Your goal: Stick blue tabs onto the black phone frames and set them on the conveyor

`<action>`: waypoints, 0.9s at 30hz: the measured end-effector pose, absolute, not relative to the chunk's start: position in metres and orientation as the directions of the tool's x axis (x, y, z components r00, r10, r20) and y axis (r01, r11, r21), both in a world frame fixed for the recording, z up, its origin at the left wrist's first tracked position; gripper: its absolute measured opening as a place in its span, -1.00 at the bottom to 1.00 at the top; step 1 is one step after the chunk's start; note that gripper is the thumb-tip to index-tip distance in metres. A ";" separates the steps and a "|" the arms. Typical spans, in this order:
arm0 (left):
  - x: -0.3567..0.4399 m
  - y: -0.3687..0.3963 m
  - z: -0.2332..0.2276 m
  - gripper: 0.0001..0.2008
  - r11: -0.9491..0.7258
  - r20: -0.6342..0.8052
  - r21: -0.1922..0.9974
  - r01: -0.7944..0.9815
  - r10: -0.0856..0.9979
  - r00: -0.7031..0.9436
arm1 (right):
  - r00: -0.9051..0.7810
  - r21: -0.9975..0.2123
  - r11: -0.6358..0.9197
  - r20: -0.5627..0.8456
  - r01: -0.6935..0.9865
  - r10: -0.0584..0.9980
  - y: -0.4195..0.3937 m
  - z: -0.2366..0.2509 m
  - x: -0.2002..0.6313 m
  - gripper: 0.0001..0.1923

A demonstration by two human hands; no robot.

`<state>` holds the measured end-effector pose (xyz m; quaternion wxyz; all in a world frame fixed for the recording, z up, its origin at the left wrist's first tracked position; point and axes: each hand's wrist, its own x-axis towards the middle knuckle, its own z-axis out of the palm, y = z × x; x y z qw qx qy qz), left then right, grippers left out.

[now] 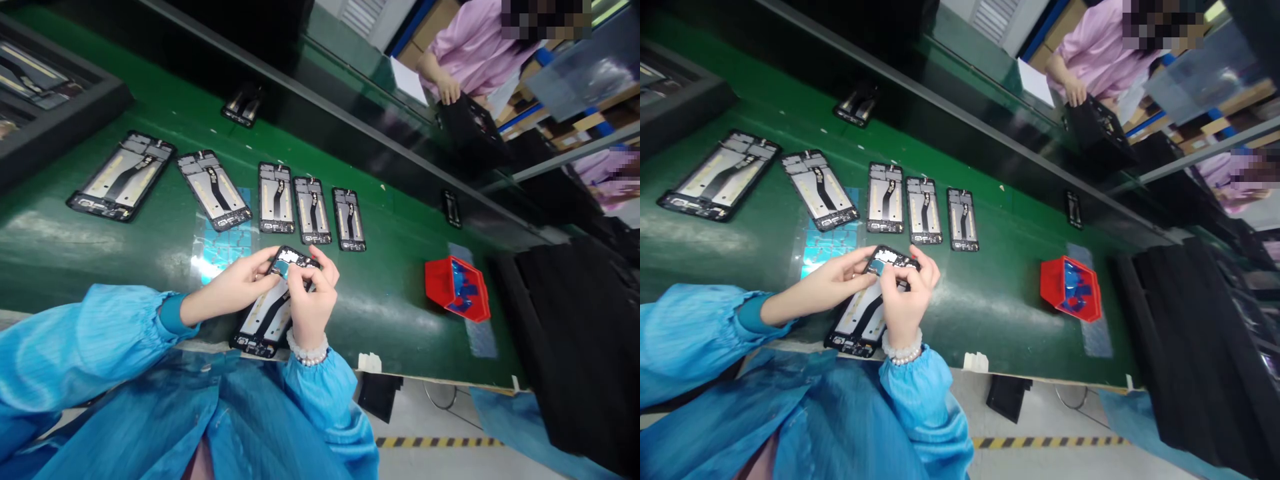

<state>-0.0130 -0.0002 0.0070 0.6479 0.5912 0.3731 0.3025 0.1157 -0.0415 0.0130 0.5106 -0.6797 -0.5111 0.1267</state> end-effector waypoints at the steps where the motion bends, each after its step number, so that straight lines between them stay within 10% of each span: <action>1: -0.013 0.000 0.007 -0.47 0.116 -0.126 0.992 0.052 0.834 0.537 | 0.444 -0.823 0.046 0.351 0.566 0.824 -0.041 0.013 0.116 -0.77; 27: -0.013 -0.002 0.013 -0.64 0.119 -0.126 0.992 0.046 0.855 0.503 | 0.419 -0.834 0.060 0.336 0.549 0.843 -0.041 0.015 0.115 -0.78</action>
